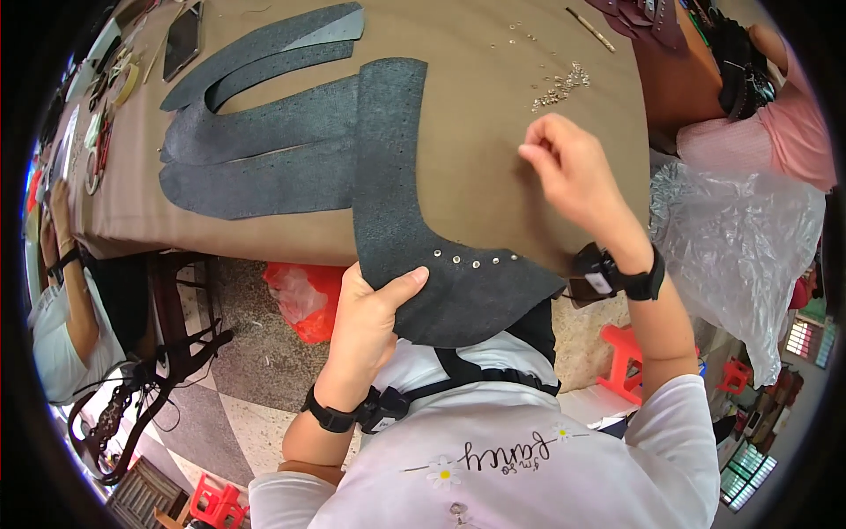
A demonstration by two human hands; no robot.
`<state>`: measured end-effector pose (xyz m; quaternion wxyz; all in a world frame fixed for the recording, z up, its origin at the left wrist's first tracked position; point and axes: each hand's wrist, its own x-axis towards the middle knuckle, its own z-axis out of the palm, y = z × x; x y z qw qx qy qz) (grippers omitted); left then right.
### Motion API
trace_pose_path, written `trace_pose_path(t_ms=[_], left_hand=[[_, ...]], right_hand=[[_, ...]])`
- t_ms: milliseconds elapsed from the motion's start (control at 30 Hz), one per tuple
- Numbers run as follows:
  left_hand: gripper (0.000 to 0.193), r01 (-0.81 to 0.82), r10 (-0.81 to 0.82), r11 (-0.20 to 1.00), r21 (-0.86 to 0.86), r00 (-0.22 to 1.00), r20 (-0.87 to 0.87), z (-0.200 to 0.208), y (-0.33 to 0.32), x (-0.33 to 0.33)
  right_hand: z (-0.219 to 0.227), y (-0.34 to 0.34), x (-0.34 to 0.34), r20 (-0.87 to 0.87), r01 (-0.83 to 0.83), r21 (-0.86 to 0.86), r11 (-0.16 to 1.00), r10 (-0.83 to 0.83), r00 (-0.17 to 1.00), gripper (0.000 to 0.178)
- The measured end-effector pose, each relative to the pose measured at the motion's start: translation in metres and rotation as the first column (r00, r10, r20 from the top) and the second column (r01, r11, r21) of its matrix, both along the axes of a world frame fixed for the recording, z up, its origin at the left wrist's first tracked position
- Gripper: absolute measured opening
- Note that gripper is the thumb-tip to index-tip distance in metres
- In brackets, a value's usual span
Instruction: Manually inserting metal eyelets into the pre-punched holes of a leather shoe upper component.
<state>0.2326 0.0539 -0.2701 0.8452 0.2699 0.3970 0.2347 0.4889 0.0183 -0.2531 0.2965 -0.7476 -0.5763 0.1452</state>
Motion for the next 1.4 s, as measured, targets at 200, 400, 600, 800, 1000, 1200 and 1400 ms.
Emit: trace_pose_path(t_ms=[200,400,600,800,1000,1200,1400], left_hand=[[0.04,-0.013,0.013,1.0,-0.012,1.0,-0.017,-0.005,-0.004,0.003],[0.042,-0.05,0.051,0.998,0.027,0.998,-0.028,-0.003,-0.007,0.004],[0.032,-0.023,0.025,0.998,-0.053,0.999,0.024,-0.004,-0.004,0.001],[0.02,0.001,0.0,0.998,-0.059,1.0,0.02,-0.002,-0.006,0.0],[0.019,0.027,-0.026,0.999,-0.029,0.999,0.04,0.005,-0.012,0.0],[0.019,0.051,-0.052,0.996,0.068,0.998,0.019,0.007,-0.015,-0.002],[0.02,0.109,-0.102,0.958,0.267,0.994,-0.039,0.009,-0.014,-0.004]], right_hand=[[-0.008,-0.01,-0.001,-0.026,0.022,-0.045,0.999,-0.023,0.999,0.008],[-0.01,-0.011,-0.001,-0.056,0.032,-0.12,0.992,-0.039,0.998,0.008],[-0.001,-0.005,-0.005,0.016,-0.024,-0.117,0.993,0.026,1.0,0.007],[0.022,-0.032,-0.062,-0.443,-0.211,0.035,0.977,0.204,0.873,0.005],[-0.001,-0.037,-0.101,-0.383,-0.14,0.115,0.984,0.174,0.907,0.009],[-0.006,-0.041,-0.107,-0.381,-0.059,0.145,0.988,0.11,0.918,0.01],[-0.01,-0.041,-0.115,-0.407,0.03,0.181,0.983,0.047,0.912,0.01]])
